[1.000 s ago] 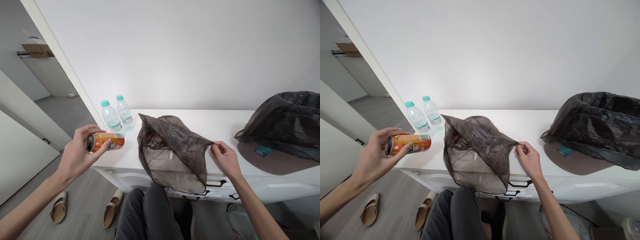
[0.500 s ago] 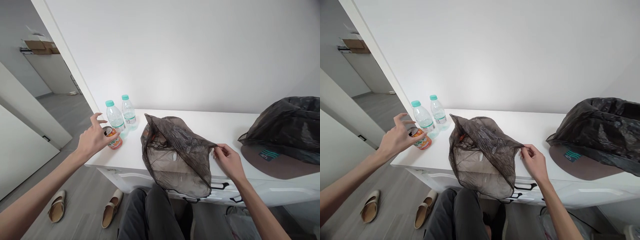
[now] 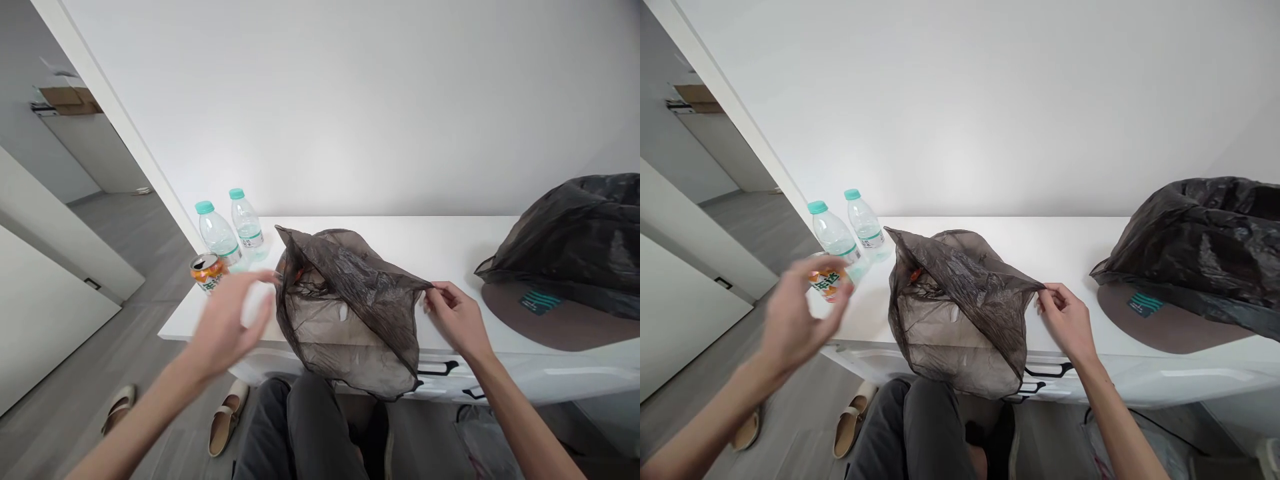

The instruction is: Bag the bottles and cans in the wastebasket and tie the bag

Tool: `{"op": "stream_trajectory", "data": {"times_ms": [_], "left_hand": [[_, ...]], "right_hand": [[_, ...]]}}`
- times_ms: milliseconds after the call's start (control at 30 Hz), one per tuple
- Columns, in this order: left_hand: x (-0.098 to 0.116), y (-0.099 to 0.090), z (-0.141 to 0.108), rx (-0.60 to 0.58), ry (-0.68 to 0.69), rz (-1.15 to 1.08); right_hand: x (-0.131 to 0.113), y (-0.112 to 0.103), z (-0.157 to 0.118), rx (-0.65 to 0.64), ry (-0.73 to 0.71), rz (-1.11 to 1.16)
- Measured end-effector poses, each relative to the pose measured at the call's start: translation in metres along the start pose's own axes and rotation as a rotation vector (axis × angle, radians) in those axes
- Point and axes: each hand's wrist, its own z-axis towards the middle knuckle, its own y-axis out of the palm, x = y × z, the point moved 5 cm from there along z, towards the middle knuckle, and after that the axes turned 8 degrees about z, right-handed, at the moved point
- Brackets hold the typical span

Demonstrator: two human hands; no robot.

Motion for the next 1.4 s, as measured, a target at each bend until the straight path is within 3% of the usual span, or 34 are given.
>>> {"op": "stream_trajectory", "data": {"times_ms": [67,133,200,300,400,500,633,833,967,1067,1167,1233,1400], "left_hand": [[0.041,0.027,-0.002,-0.120,0.125,-0.096],[0.065,0.056,0.001,-0.222,0.216,-0.150],[0.067,0.080,0.009,-0.246,0.237,-0.124],[0.044,0.103,0.028,-0.175,0.164,0.037],[0.016,0.112,0.044,-0.100,0.088,0.218],[0.001,0.111,0.055,-0.075,0.059,0.356],[-0.002,0.109,0.066,-0.121,0.030,0.441],[0.010,0.106,0.079,-0.122,0.046,0.436],[0.018,0.093,0.075,-0.078,0.046,0.342],[0.019,0.065,0.054,0.011,0.042,0.249],[0.012,0.030,0.015,0.001,-0.003,0.058],[0.001,0.006,-0.017,-0.007,-0.117,-0.065],[-0.040,-0.046,-0.087,0.171,-0.445,-0.269]], "right_hand": [[0.002,0.000,0.002,-0.008,-0.004,0.008],[0.004,-0.001,0.003,-0.009,-0.006,0.023],[0.004,-0.001,0.003,-0.009,-0.015,0.044],[0.004,0.000,0.005,-0.018,-0.027,0.061],[0.002,0.001,0.006,-0.021,-0.022,0.072],[-0.002,0.002,0.006,-0.023,-0.019,0.083],[-0.008,0.002,0.006,-0.038,-0.016,0.081],[-0.013,0.002,0.005,-0.028,-0.032,0.088],[-0.015,0.003,0.004,-0.024,-0.025,0.083],[-0.019,0.005,0.002,-0.006,-0.015,0.084],[-0.022,0.005,-0.001,0.038,-0.002,0.078],[-0.023,0.004,-0.003,0.057,0.010,0.058],[-0.022,0.005,-0.006,0.059,0.027,-0.033]]}}
